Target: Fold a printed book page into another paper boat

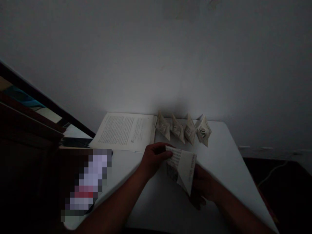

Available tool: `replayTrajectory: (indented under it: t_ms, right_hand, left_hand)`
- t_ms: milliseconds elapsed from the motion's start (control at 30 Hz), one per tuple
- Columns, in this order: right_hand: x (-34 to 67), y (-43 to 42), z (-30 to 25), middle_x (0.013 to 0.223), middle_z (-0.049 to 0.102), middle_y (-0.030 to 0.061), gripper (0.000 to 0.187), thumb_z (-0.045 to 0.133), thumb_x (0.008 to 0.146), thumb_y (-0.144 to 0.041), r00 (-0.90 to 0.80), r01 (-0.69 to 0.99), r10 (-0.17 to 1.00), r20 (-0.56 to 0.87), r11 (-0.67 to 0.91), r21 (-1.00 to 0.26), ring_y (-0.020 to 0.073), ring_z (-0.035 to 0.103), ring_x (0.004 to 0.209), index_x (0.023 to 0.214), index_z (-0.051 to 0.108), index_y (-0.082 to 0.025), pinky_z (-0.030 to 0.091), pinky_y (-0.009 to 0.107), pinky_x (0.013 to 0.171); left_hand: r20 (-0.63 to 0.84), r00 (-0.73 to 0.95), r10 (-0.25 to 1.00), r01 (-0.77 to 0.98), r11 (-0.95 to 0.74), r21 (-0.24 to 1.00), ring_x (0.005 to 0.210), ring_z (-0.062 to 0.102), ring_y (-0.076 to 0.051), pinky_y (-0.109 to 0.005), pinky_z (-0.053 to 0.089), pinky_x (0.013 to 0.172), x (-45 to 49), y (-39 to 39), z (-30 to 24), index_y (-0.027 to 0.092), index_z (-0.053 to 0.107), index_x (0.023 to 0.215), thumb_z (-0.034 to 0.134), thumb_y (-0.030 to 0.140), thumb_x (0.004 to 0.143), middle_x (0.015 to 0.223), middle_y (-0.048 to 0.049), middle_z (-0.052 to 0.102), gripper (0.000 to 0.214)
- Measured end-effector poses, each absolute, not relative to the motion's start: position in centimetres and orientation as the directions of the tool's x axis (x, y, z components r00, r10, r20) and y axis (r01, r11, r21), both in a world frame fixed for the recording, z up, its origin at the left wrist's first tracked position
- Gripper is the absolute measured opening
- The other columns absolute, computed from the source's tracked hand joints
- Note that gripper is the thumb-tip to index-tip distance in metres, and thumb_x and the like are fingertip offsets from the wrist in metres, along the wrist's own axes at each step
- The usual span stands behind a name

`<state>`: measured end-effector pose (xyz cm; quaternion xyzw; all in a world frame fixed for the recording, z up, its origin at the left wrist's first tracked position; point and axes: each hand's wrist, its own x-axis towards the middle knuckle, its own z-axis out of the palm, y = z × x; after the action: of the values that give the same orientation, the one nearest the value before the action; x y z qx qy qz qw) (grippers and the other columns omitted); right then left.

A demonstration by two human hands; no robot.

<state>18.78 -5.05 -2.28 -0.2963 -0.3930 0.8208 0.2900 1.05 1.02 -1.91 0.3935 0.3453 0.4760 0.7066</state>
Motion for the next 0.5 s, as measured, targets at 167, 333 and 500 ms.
replayTrajectory:
  t_ms: [167, 333, 500]
  right_hand:
    - [19.23, -4.8, -2.21, 0.042, 0.052, -0.0082, 0.061, 0.061, 0.077, -0.036, -0.577, -0.237, 0.795, -0.19, -0.385, -0.892, 0.0069, 0.041, 0.025, 0.129, 0.037, -0.015, 0.034, 0.016, 0.029]
    - [19.43, -4.57, -2.37, 0.041, 0.043, -0.0082, 0.026, 0.059, 0.079, -0.038, -0.228, -0.106, 0.971, -0.077, -0.103, -0.989, 0.0043, 0.034, 0.03, 0.089, 0.06, -0.015, 0.025, 0.016, 0.031]
    - [19.51, -4.3, -2.78, 0.05, 0.045, -0.0056, 0.024, 0.061, 0.076, -0.041, 0.053, 0.064, 0.998, 0.042, 0.039, -0.997, 0.0072, 0.04, 0.042, 0.078, 0.057, -0.018, 0.031, 0.019, 0.038]
  left_hand:
    - [-0.14, 0.176, 0.974, -0.504, 0.211, 0.837, 0.064, 0.061, -0.015, -0.026, 0.046, 0.06, 0.56, 1.6, -1.49, 0.013, 0.069, 0.076, 0.079, 0.02, 0.055, 0.07, -0.0037, 0.067, 0.025]
    - [-0.159, 0.128, 0.979, -0.56, 0.204, 0.803, 0.062, 0.06, -0.014, -0.024, 0.046, 0.057, 0.48, 1.83, -1.25, 0.013, 0.068, 0.075, 0.078, 0.019, 0.055, 0.068, -0.0027, 0.066, 0.023]
    - [-0.176, 0.127, 0.976, -0.568, 0.217, 0.794, 0.059, 0.06, -0.012, -0.023, 0.045, 0.056, 0.59, 1.77, -1.07, 0.012, 0.067, 0.075, 0.077, 0.018, 0.055, 0.067, -0.0019, 0.066, 0.023]
